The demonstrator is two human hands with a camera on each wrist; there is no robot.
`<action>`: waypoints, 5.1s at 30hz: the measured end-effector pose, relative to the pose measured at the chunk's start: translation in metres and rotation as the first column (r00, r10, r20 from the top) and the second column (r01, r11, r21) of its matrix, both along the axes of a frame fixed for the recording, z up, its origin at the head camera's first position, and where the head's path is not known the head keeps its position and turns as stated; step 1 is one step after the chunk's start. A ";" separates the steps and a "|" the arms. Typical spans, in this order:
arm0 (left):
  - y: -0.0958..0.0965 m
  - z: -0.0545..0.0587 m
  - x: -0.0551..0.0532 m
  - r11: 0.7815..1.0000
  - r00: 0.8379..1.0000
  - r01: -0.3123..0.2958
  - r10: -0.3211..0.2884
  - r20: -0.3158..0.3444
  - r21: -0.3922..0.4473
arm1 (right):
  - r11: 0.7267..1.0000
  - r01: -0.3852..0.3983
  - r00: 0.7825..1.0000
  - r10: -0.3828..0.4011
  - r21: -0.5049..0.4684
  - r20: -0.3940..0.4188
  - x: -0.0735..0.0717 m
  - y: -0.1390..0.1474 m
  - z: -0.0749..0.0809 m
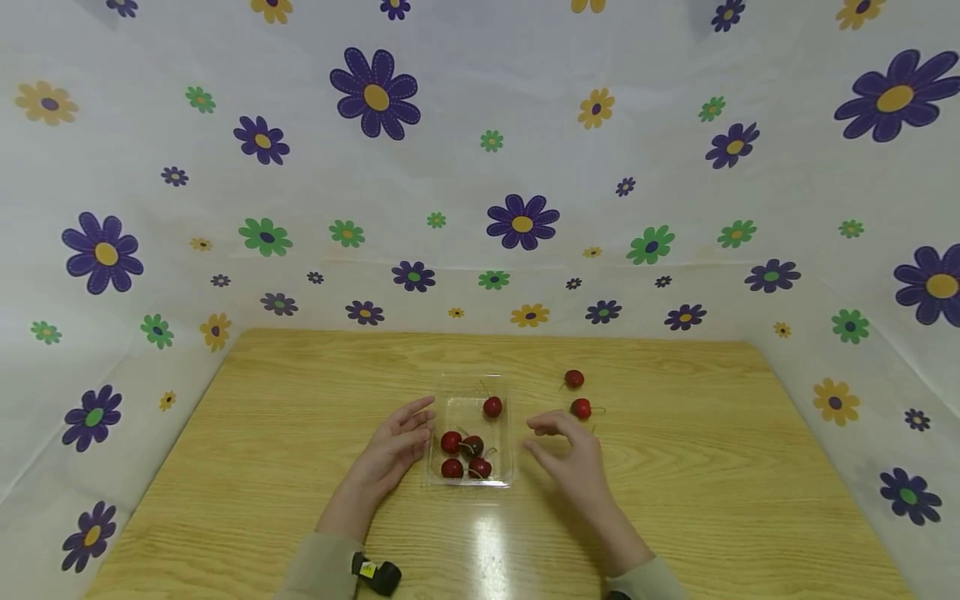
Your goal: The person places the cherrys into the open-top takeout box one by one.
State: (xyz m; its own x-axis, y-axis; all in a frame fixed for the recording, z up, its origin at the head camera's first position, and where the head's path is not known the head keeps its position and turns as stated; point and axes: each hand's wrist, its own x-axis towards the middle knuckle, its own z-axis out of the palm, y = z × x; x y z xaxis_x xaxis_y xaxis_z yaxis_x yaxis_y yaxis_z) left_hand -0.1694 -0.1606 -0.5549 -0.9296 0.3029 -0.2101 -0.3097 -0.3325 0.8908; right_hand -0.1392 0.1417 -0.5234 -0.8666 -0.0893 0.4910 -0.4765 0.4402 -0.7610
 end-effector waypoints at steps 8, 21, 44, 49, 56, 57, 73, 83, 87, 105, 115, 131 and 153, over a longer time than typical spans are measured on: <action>0.000 0.000 0.000 1.000 1.000 0.002 -0.002 -0.005 0.000 | 0.999 0.034 0.996 -0.034 -0.005 0.085 0.003 0.016 0.001; 0.000 0.000 0.000 1.000 1.000 -0.005 0.005 -0.005 -0.006 | 0.994 0.106 0.990 -0.107 0.022 0.092 0.003 0.035 -0.002; 0.000 0.000 0.000 1.000 1.000 0.007 -0.007 -0.012 -0.004 | 0.986 0.164 0.983 -0.159 -0.039 0.091 0.010 0.063 -0.005; 0.000 0.000 0.000 1.000 1.000 0.009 -0.009 -0.017 -0.002 | 0.982 0.189 0.972 -0.187 0.003 0.139 0.011 0.071 -0.005; -0.001 0.000 0.001 1.000 1.000 0.011 -0.011 -0.023 0.000 | 0.981 0.193 0.957 -0.194 0.025 0.216 0.012 0.079 -0.006; -0.001 0.000 0.001 1.000 1.000 0.010 -0.010 -0.022 -0.001 | 0.982 0.190 0.956 -0.189 0.021 0.224 0.012 0.080 -0.007; 0.001 0.000 0.000 1.000 1.000 -0.008 0.008 0.004 0.008 | 0.981 0.190 0.942 -0.193 0.038 0.275 0.010 0.089 -0.020; 0.000 0.001 0.001 1.000 1.000 0.002 -0.002 -0.006 0.000 | 0.981 0.187 0.916 -0.193 0.050 0.352 0.009 0.088 -0.015; 0.000 0.001 0.000 1.000 1.000 0.004 -0.004 -0.006 -0.001 | 0.981 0.182 0.911 -0.192 0.061 0.364 0.009 0.087 -0.015; 0.000 0.000 0.000 1.000 1.000 0.002 -0.002 -0.013 0.008 | 0.970 0.184 0.886 -0.233 0.158 0.402 0.008 0.085 -0.014; 0.000 -0.001 0.001 1.000 1.000 0.008 -0.008 -0.011 0.014 | 0.968 0.188 0.897 -0.238 0.166 0.373 0.008 0.086 -0.018; 0.000 -0.002 0.000 1.000 1.000 0.007 -0.007 -0.007 0.010 | 0.966 0.206 0.882 -0.253 0.157 0.398 0.006 0.085 -0.013; -0.001 -0.002 0.000 1.000 1.000 0.008 -0.008 -0.026 -0.004 | 0.982 0.182 0.909 -0.184 0.042 0.374 0.001 0.056 0.003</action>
State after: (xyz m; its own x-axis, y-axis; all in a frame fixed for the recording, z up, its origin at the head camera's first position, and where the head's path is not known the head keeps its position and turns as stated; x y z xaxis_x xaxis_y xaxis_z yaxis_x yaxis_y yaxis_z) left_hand -0.1690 -0.1616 -0.5566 -0.9322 0.3098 -0.1873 -0.2893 -0.3267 0.8998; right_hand -0.1386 0.1979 -0.5201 -0.9881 0.0871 0.1270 -0.0674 0.4972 -0.8650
